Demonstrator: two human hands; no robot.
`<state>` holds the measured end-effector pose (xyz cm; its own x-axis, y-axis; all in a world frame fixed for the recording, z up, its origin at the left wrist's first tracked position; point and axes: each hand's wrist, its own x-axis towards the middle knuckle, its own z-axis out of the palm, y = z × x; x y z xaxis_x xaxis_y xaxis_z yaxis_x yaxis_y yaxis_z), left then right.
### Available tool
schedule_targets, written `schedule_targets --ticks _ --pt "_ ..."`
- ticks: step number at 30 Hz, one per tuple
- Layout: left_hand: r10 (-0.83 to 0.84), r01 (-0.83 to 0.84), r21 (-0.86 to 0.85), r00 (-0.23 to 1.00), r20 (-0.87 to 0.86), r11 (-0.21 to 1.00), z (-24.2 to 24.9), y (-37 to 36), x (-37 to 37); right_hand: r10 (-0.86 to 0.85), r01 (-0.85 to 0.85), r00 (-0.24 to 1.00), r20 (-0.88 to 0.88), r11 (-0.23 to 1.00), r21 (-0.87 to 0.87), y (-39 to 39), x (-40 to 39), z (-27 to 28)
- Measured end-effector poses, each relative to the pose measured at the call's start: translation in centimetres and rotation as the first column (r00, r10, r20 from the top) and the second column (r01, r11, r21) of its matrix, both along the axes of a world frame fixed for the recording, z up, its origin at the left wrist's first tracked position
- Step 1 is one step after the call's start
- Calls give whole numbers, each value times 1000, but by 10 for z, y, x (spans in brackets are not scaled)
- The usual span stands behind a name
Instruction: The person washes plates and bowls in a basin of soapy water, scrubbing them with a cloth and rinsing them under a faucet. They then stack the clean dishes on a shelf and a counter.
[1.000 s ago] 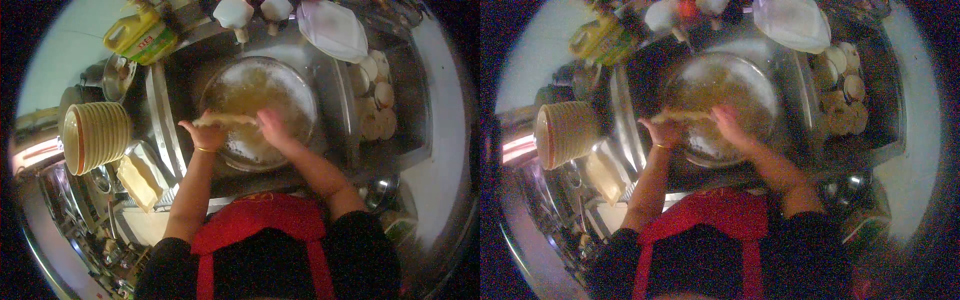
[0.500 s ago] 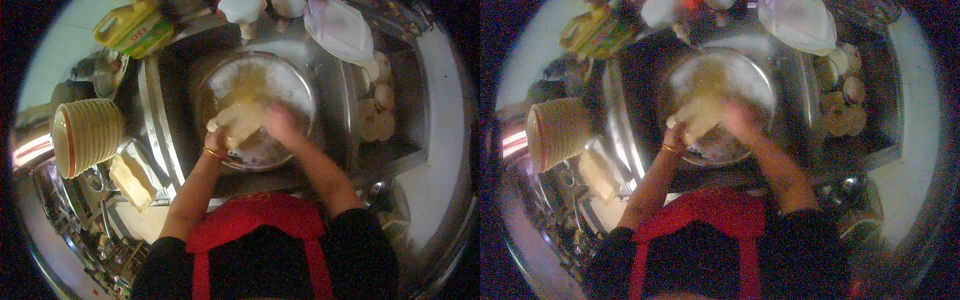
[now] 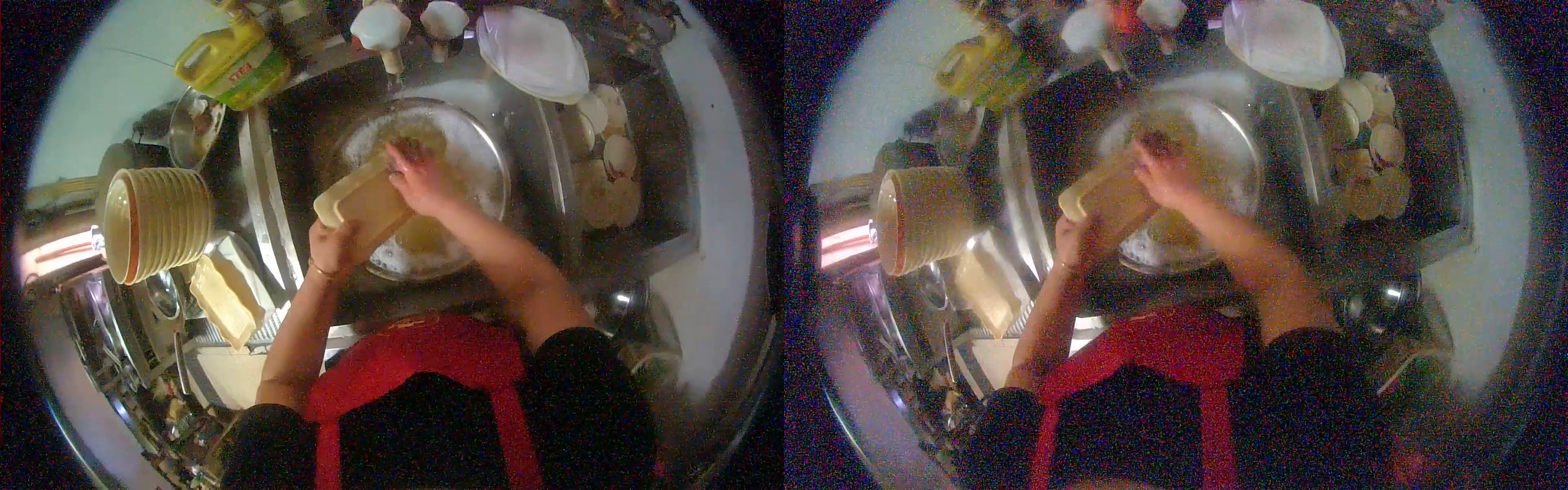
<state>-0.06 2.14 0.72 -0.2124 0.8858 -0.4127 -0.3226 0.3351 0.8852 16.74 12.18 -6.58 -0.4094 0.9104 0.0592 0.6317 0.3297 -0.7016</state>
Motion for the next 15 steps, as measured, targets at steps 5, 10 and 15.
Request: schedule_targets --ticks 5,10,15 --pt "-62 51 41 935 350 998 26 -21 -10 -53 -49 978 -203 881 -470 -2 38 54" --pt "111 -92 -150 986 124 984 15 -38 -19 -372 -234 745 -554 632 -738 -44 38 70" --pt "140 -235 20 646 750 972 33 -74 -25 266 -298 950 -160 927 -227 -96 -1 122"
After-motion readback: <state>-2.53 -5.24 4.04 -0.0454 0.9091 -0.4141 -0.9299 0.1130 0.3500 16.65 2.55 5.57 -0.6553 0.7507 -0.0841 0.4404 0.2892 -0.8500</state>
